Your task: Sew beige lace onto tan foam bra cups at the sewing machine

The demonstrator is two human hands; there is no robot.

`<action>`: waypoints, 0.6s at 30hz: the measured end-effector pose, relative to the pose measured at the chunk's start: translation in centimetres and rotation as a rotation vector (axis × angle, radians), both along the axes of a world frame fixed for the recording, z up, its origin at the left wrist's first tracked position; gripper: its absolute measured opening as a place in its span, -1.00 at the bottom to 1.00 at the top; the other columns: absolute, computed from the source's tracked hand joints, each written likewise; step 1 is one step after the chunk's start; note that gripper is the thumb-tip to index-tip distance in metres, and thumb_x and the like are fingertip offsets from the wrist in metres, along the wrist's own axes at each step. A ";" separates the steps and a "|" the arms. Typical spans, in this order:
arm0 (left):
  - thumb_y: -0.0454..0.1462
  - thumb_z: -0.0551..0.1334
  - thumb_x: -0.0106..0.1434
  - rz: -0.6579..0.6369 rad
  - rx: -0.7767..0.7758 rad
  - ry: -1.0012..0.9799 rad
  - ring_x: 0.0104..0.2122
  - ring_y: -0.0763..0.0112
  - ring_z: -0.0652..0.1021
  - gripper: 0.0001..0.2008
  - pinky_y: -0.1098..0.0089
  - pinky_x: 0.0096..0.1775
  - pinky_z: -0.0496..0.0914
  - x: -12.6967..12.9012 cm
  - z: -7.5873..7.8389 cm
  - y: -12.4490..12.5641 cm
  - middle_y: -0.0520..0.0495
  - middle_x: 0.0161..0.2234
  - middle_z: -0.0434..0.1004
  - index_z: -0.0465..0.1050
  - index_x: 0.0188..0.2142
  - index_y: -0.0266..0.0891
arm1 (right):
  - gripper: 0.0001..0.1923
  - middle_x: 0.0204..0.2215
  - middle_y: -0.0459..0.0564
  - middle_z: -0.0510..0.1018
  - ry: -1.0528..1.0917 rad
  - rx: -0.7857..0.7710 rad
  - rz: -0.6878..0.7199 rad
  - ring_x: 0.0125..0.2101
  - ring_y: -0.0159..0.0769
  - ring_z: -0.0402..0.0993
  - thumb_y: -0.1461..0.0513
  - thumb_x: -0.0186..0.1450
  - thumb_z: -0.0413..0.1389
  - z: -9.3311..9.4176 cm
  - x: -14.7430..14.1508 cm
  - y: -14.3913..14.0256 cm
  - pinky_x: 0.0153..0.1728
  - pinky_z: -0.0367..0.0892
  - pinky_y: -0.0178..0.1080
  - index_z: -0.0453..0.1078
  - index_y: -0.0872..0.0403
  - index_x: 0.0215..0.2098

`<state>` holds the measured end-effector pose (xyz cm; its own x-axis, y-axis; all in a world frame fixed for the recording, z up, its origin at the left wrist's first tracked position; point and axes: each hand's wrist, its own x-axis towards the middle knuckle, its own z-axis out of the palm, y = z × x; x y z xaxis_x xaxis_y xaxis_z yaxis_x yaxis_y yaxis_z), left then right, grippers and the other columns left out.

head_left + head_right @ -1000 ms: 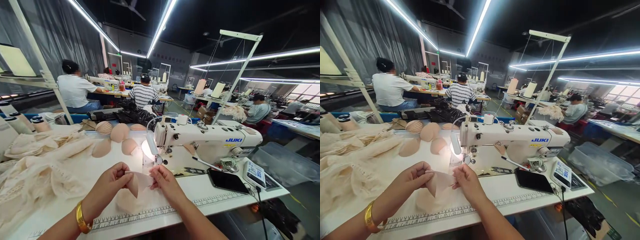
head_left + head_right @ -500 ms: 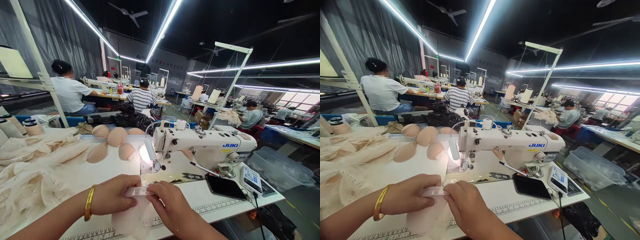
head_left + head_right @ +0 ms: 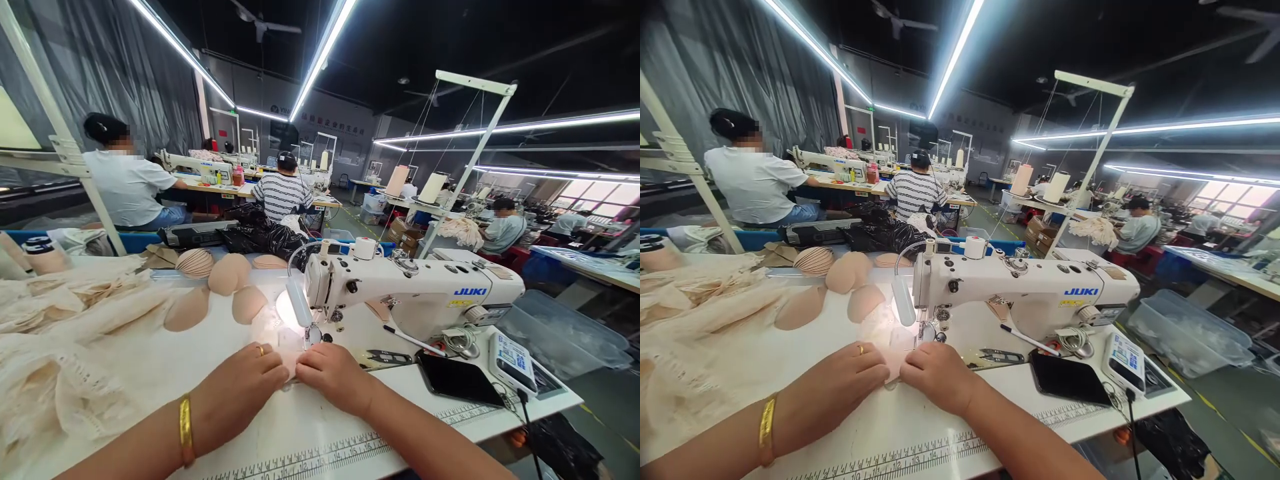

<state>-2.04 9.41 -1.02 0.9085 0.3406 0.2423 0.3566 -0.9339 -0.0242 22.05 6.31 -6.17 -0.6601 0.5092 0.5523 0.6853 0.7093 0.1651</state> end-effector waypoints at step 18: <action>-0.51 0.04 0.40 0.006 0.044 -0.143 -0.40 0.28 0.39 -0.73 0.26 -0.30 0.31 2.9 -4.0 2.3 -0.06 -0.36 0.45 0.36 -0.36 -0.22 | -0.69 -0.27 -0.02 0.58 0.224 -0.224 0.043 -0.28 -0.27 0.38 0.47 0.39 0.05 0.6 2.9 -0.3 -0.25 0.37 -0.26 0.51 0.04 -0.05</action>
<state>0.86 11.71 -5.04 0.8617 0.3320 0.3838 0.3646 -0.9311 -0.0131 24.97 6.02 -5.59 -0.5583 0.6085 0.5639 0.6554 0.7403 -0.1499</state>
